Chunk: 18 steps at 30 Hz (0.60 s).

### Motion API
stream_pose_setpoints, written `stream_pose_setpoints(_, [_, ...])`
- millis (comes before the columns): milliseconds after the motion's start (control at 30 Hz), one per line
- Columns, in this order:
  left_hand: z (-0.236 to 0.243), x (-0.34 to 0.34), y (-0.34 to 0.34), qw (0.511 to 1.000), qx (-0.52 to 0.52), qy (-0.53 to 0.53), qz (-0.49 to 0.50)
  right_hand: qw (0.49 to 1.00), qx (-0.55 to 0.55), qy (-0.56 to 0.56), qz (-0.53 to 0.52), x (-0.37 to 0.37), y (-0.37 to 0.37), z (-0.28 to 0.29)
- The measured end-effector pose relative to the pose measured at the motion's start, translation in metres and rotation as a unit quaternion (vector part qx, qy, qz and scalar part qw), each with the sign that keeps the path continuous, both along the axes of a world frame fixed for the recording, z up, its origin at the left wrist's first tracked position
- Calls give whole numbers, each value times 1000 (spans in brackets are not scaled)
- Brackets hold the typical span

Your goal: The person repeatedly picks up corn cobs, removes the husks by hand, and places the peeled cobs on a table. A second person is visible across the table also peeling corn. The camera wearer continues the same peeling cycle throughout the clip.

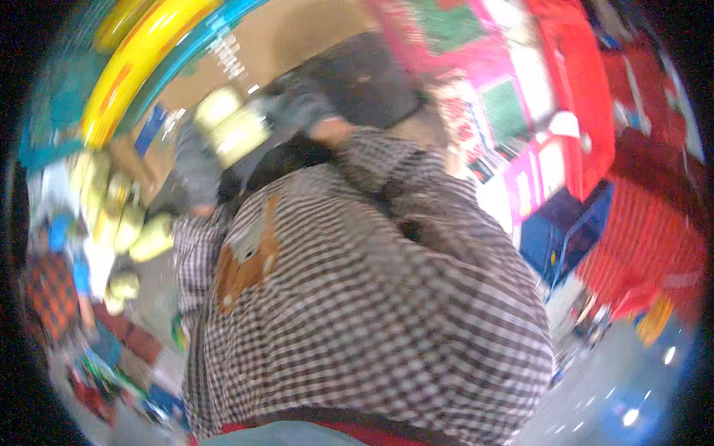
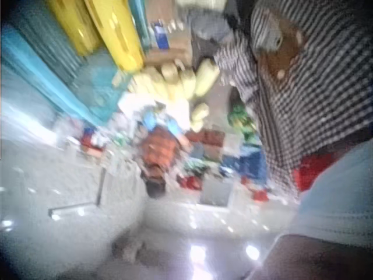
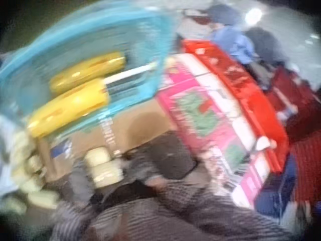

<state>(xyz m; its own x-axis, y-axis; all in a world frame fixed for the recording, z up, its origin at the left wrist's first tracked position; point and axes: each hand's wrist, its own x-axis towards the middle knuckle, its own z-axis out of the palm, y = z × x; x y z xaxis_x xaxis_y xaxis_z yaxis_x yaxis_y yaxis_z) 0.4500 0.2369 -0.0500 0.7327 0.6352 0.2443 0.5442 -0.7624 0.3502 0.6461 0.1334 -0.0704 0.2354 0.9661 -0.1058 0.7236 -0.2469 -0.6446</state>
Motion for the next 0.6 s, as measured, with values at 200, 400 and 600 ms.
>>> stream_pose_setpoints(200, [5, 5, 5, 999, -24, -19, 12, 917, 132, 248, -284, -1, 5, -17])
stream_pose_setpoints(400, [-6, 1, 3, 992, -99, -72, 31, 943, 135, 161, -259, -3, 6, -20])
stream_pose_setpoints(600, [-3, -3, 4, 999, -11, -29, 14, 979, 21, 145, -142, -7, 19, -5])
